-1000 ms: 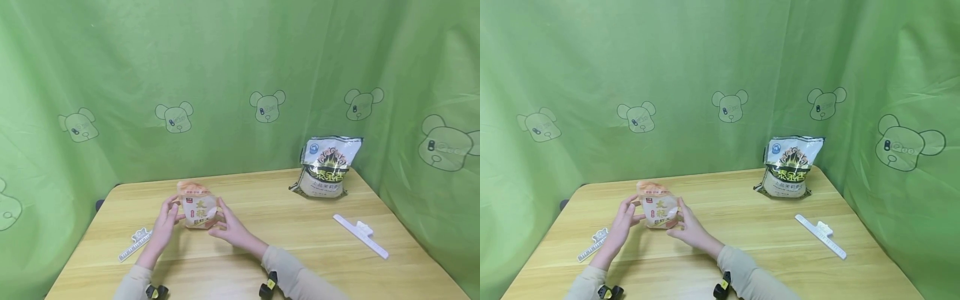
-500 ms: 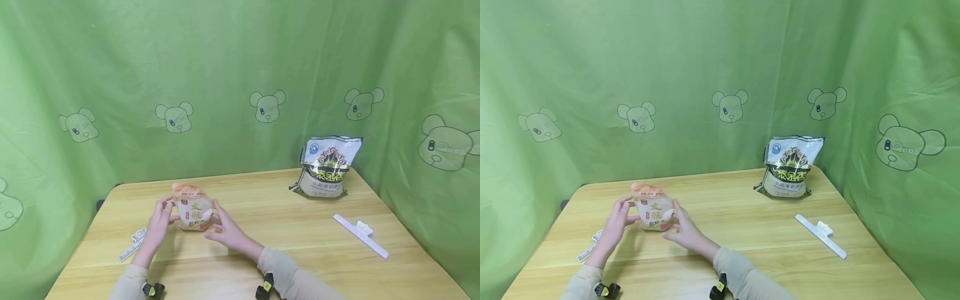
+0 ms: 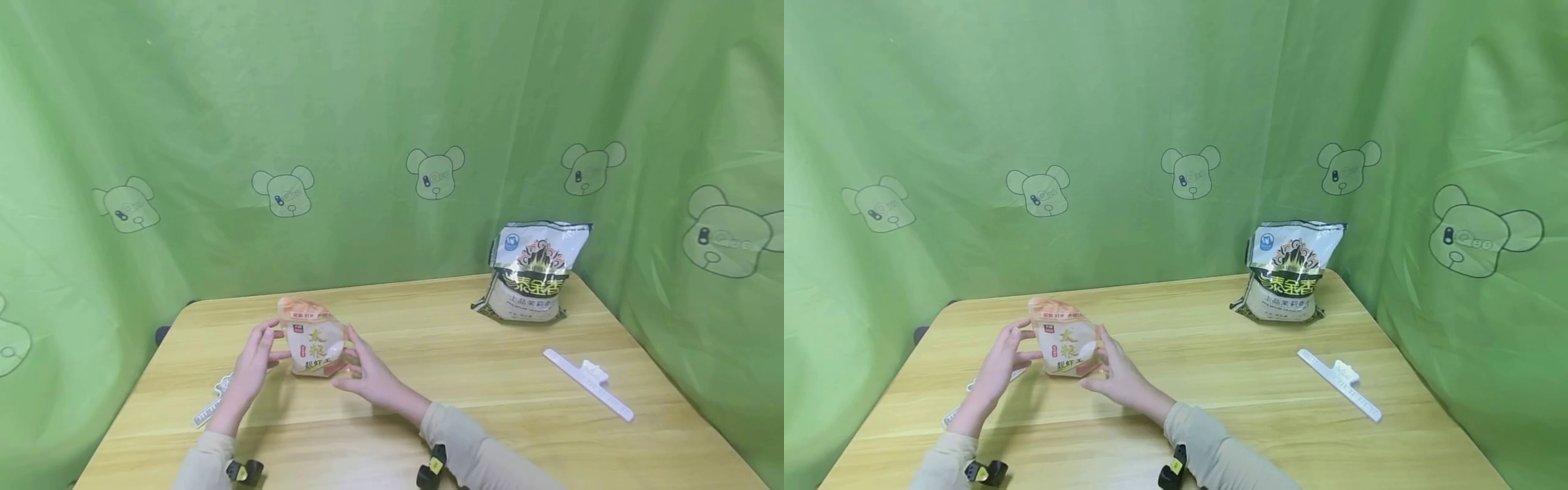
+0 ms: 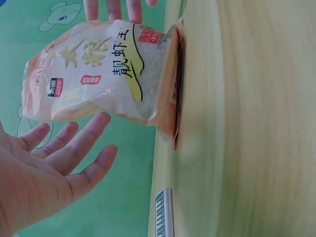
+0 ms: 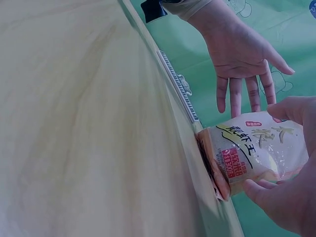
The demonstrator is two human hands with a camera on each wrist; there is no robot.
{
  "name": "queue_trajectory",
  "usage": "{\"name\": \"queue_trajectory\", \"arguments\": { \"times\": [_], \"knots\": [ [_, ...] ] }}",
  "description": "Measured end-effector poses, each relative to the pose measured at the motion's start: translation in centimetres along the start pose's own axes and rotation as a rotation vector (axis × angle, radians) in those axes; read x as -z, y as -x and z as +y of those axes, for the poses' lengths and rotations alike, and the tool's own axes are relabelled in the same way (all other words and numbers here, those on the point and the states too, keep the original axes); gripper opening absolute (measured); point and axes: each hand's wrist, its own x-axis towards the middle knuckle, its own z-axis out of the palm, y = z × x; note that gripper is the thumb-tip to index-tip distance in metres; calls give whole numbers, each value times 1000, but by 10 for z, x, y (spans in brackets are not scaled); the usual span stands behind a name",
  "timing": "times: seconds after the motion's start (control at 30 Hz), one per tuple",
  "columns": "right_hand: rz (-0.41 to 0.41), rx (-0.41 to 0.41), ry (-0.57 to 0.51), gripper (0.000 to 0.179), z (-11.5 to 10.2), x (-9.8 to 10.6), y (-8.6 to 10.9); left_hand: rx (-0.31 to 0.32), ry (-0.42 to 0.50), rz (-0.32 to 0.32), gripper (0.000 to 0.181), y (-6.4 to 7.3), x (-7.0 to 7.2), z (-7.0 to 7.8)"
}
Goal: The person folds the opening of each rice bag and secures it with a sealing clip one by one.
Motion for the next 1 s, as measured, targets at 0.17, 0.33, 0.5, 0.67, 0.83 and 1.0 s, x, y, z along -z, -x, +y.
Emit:
{"name": "queue_trajectory", "arguments": {
  "times": [0.17, 0.33, 0.5, 0.67, 0.83, 1.0],
  "knots": [
    [14, -15, 21, 96, 0, 1, -1, -19, -10, -3, 50, -3, 5, 1],
    [22, -35, 46, 95, -2, 4, -2, -32, -32, 11, 52, -9, 7, 4],
    [40, -49, 68, 93, -2, 8, -4, -59, -37, 23, 51, -16, 9, 12],
    [40, -44, 70, 90, -2, 10, -7, -107, -30, 54, 52, -23, 10, 21],
    [57, -40, 84, 88, -5, 10, -8, -122, -11, 67, 56, -29, 11, 30],
    [68, -21, 79, 86, -7, 10, -10, -145, -26, 70, 64, -34, 9, 36]
  ]
}}
